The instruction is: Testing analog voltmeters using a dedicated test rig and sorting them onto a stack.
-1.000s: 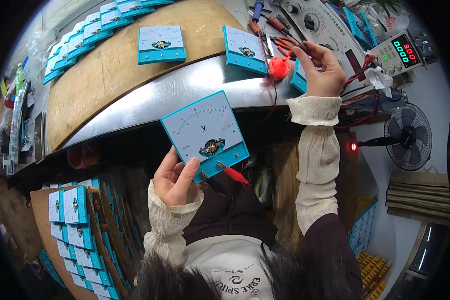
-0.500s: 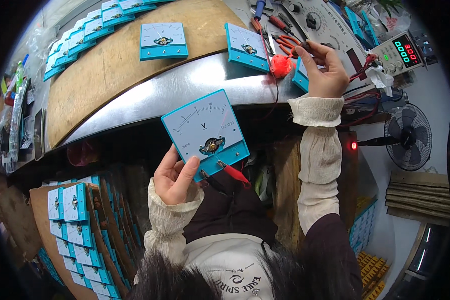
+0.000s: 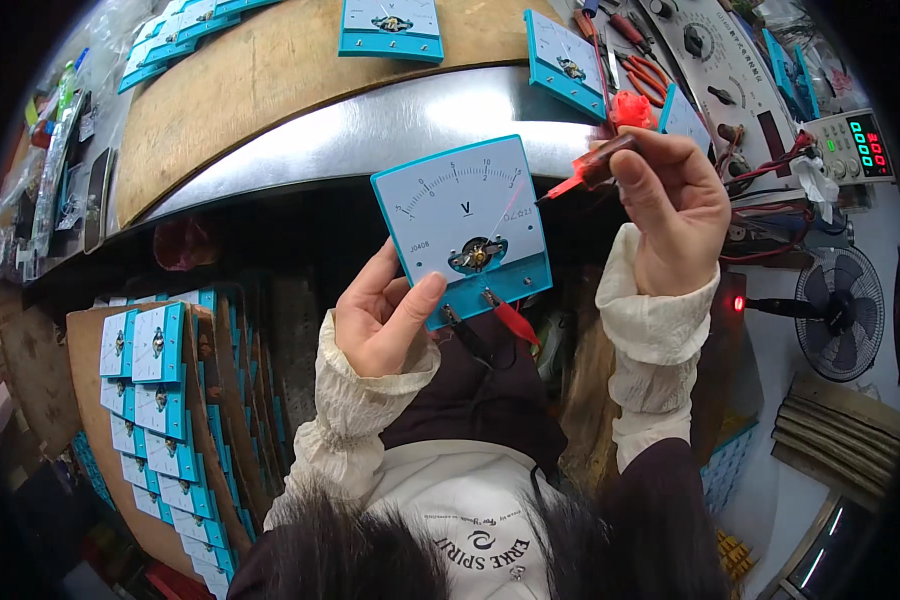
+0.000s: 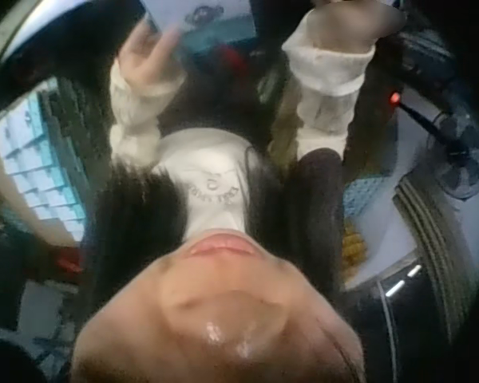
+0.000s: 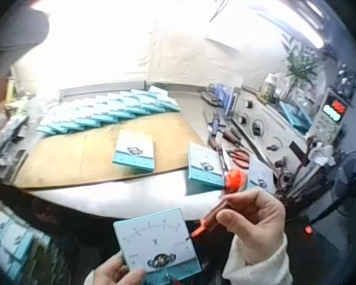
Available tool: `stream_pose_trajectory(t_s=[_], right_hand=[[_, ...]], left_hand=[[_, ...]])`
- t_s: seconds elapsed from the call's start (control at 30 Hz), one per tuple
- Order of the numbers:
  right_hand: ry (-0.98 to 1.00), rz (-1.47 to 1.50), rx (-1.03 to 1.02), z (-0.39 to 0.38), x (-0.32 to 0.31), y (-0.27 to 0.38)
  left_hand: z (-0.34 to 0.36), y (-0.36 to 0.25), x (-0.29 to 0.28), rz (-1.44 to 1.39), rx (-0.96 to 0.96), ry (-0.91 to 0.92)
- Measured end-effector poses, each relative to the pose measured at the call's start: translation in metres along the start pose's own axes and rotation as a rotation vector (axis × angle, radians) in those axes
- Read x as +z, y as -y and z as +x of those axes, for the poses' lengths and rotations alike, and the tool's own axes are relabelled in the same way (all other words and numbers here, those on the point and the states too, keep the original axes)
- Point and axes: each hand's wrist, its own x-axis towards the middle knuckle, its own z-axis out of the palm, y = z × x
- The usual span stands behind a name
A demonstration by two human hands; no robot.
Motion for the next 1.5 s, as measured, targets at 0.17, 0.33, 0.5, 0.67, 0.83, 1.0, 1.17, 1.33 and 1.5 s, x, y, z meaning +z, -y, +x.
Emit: stream_pose_trajectory(t_s=[0.17, 0.33, 0.5, 0.67, 0.83, 1.0, 1.17, 1.33, 1.5], right_hand=[[0.002, -0.028, 0.026, -0.003, 0.01, 0.0], [-0.009, -0.072, 0.057, -0.004, 0.014, -0.001], [-0.004, -0.011, 0.05, -0.004, 0.014, -0.002], [-0.053, -0.051, 0.012, -0.002, 0.011, -0.001], [-0.087, -0.067, -0.008, 0.0, 0.007, 0.0], [-0.229, -0.14, -0.244, 0.013, -0.011, -0.004], [-0.539, -0.612, -0.46, 0.055, -0.057, -0.009], [-0.516, -0.758, -0.426, 0.069, -0.07, -0.022], [-0.421, -0.926, -0.34, 0.07, -0.062, -0.032]], left_hand=[[-0.001, 0.001, 0.002, -0.008, 0.011, -0.01], [-0.001, 0.002, 0.002, -0.004, 0.011, -0.005], [-0.001, 0.002, 0.002, -0.009, 0.01, 0.005], [0.0, 0.002, 0.0, -0.006, -0.024, 0.006], [0.0, 0.002, 0.0, 0.097, -0.07, -0.041], [0.001, 0.006, -0.004, -0.043, 0.003, 0.008], [0.002, 0.011, -0.015, -0.068, 0.013, -0.026], [0.003, 0.009, -0.021, -0.032, 0.009, -0.083], [0.003, 0.006, -0.019, -0.047, -0.017, -0.087]])
